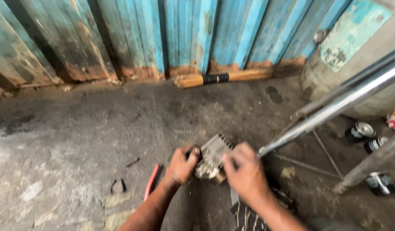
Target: The person scrubs a metal engine part with a white cloth, focusing on the central bore and outer surfaces. They rotate the part to access different areas and continue scrubbing until the end of the clip.
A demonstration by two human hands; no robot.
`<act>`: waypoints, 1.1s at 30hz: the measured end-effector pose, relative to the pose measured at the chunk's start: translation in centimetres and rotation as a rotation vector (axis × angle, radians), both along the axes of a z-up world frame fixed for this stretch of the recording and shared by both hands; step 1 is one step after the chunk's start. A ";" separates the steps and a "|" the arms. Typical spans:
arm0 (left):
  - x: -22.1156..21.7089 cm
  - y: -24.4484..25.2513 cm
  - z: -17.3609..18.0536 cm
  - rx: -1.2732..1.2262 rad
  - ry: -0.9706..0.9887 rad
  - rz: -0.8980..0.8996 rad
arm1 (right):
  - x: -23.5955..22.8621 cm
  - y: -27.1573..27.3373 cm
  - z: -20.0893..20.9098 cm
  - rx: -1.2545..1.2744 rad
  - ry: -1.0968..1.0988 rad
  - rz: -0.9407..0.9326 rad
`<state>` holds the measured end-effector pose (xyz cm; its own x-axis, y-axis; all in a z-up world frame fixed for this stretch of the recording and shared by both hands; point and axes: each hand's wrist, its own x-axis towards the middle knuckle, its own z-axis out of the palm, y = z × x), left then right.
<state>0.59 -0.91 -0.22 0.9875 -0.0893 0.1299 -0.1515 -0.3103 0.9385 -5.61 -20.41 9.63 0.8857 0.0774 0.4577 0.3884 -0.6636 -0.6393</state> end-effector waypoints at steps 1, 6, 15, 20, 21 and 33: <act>-0.5 0.0 -0.1 -0.003 0.028 -0.007 | 0.8 -0.3 0.3 0.033 0.017 -0.050; -0.4 0.2 0.9 -0.036 0.013 -0.022 | 0.0 0.0 0.3 -0.065 0.009 -0.038; 0.9 0.3 -1.0 0.013 -0.066 0.007 | 0.3 0.3 0.6 0.045 0.106 -0.096; 0.3 0.4 -0.7 -0.080 0.060 -0.037 | 0.8 -0.4 0.8 -0.104 0.143 -0.117; 0.4 0.3 -0.6 -0.074 0.025 -0.013 | 1.0 -0.4 0.8 -0.116 0.093 -0.119; 0.0 0.3 -0.1 -0.115 0.056 -0.071 | 1.1 -0.8 -0.3 -0.126 -0.079 -0.040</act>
